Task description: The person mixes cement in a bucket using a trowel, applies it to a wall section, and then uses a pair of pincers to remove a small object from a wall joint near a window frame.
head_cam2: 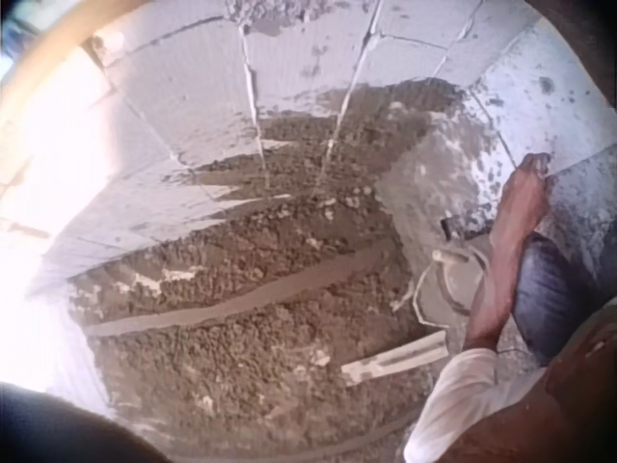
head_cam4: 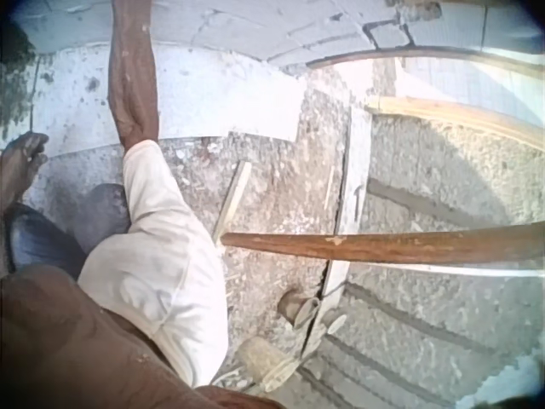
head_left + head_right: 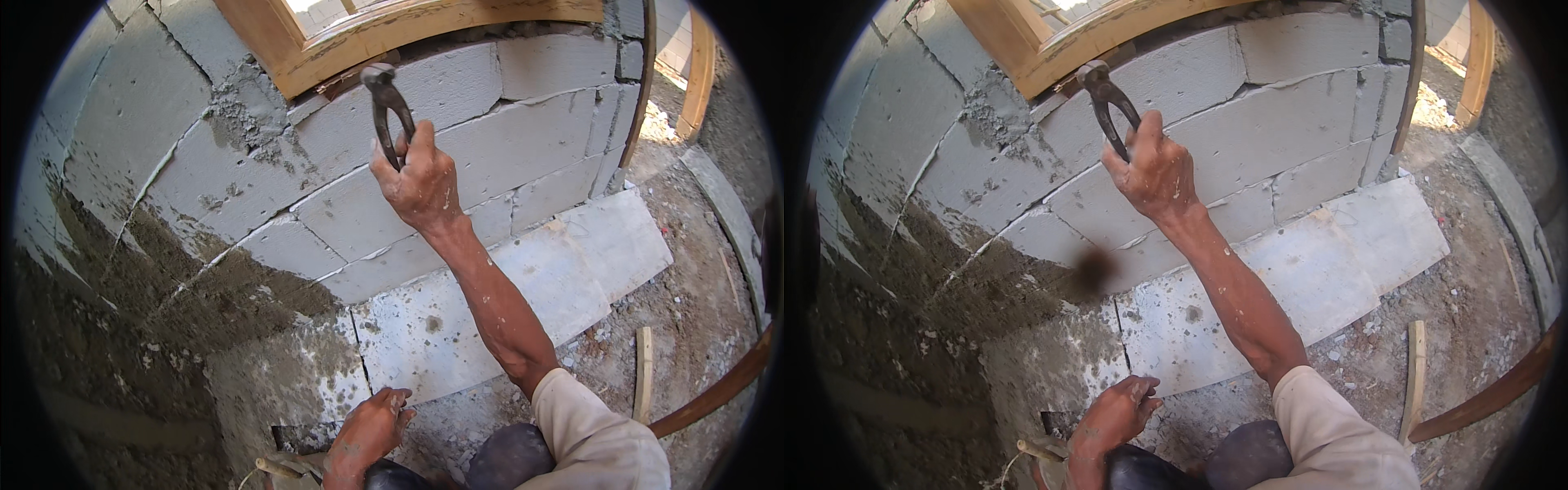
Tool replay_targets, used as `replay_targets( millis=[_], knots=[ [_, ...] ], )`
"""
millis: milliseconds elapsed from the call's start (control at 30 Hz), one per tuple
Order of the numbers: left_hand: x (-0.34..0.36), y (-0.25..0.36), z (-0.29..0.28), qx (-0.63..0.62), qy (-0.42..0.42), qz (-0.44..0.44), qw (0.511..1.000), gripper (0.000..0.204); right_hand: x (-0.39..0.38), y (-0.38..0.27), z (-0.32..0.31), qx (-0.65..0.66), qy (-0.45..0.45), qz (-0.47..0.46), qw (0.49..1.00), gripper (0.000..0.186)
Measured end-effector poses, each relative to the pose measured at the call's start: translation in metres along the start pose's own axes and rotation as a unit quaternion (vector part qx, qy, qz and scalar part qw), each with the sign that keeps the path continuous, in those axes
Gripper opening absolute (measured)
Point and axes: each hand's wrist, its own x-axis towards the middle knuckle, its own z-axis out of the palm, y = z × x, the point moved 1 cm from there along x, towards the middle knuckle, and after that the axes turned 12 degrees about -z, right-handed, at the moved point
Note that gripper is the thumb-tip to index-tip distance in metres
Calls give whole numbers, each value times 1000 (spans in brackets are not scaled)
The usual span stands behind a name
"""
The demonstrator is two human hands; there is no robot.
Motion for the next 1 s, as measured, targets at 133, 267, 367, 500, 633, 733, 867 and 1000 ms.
replay_targets(
  millis=[133, 267, 367, 500, 633, 733, 867, 1000],
  knots=[
    [3, -4, -1, 0, -5, -1, 1000, 29, -2, 0, 2, -26, -144, 99, 984, 32],
    [3, -7, -1, 14, -17, -11, 1000, 30, -2, -3, 0, 53, 68, -1, 996, 33],
    [5, -6, -1, 7, -22, 20, 1000, 33, -1, -2, 3, -38, -36, 40, 998, 33],
    [5, -8, 0, 22, -31, -21, 999, 32, -4, -5, 3, -16, -112, 76, 991, 34],
    [7, -11, -1, 7, -30, -23, 999, 33, -1, -7, 2, 80, 103, -18, 991, 35],
    [8, -12, 4, 12, -45, -16, 999, 33, 4, -3, 9, -116, -92, 36, 988, 38],
    [11, -17, 3, 16, -40, -18, 999, 33, 4, -2, 9, 24, -29, 101, 994, 38],
    [10, -17, 2, 10, -51, -2, 999, 34, 4, -4, 10, -84, -89, 45, 991, 37]
  ],
)
